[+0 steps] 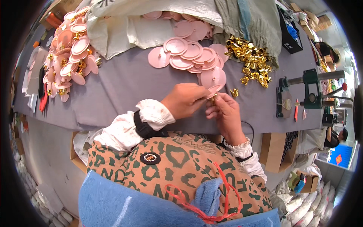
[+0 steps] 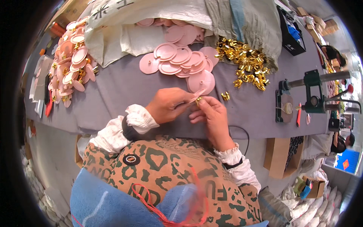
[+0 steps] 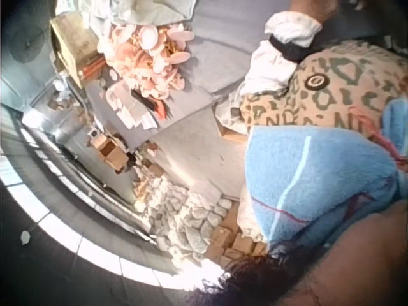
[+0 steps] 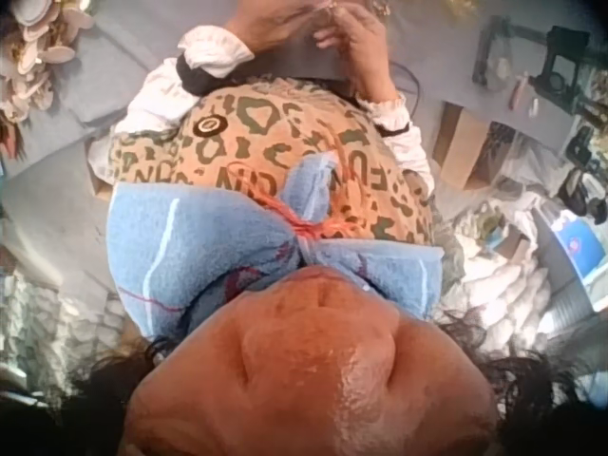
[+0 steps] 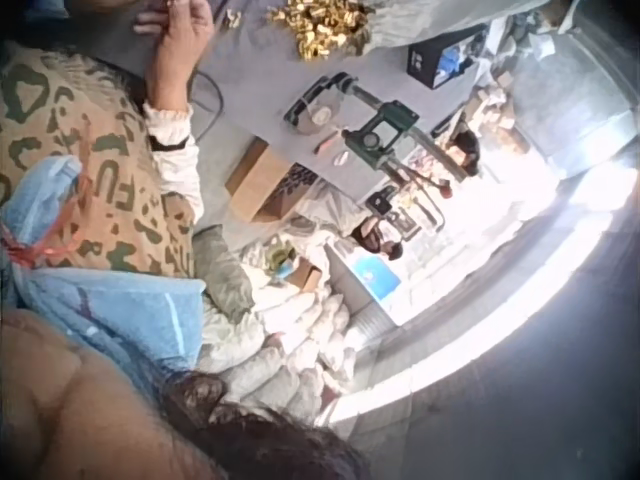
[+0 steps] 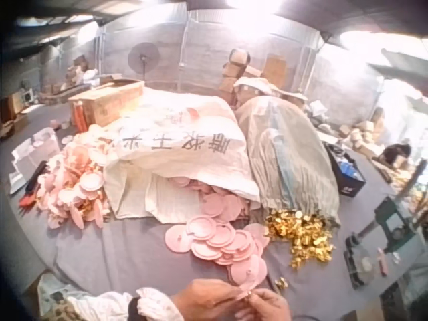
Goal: The person picks up a pink plastic disc and a gold bell, fits the bell into the center of the disc, and places the assembled piece onto a pile. This process is repeated, with the person occasionally reaching into a large white bag for more components.
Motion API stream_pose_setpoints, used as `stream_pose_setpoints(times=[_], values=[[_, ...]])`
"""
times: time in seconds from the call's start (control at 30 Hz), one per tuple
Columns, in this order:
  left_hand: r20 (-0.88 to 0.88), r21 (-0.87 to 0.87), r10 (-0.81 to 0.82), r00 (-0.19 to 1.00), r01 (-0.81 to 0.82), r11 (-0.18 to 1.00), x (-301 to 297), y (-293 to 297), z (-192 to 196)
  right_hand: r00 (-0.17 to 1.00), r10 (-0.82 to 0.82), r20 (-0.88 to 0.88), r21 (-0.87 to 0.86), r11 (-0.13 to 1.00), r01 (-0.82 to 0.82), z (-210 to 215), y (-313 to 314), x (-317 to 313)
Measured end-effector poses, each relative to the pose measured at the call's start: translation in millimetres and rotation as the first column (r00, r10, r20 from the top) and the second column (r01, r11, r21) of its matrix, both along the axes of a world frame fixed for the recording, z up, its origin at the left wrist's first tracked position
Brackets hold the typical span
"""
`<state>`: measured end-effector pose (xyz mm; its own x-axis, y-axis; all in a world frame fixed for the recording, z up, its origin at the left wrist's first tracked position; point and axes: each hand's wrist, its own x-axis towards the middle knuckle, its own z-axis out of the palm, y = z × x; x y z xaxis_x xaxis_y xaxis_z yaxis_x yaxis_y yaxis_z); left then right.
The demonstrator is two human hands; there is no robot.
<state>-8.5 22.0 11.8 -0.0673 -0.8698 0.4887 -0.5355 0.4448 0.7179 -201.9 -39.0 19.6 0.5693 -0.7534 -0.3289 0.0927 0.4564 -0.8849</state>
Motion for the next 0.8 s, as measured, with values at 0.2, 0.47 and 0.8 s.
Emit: stream_pose_setpoints(times=[0.2,0.47,0.8], values=[[-0.119,0.098,0.212,0.970,-0.201,0.975,32,26,3,0.902,0.041,-0.430,-0.404,0.885,-0.233,14,-15,7],[0.277,-0.260,0.919,0.282,-0.899,0.353,262,70,66,0.615,-0.483,-0.623,-0.764,0.208,-0.610,-21,-113,-47],[0.292,-0.168,0.436,0.852,-0.403,0.900,122,-38,-17,0.661,-0.526,-0.535,-0.805,0.555,-0.210,-27,-114,-59]])
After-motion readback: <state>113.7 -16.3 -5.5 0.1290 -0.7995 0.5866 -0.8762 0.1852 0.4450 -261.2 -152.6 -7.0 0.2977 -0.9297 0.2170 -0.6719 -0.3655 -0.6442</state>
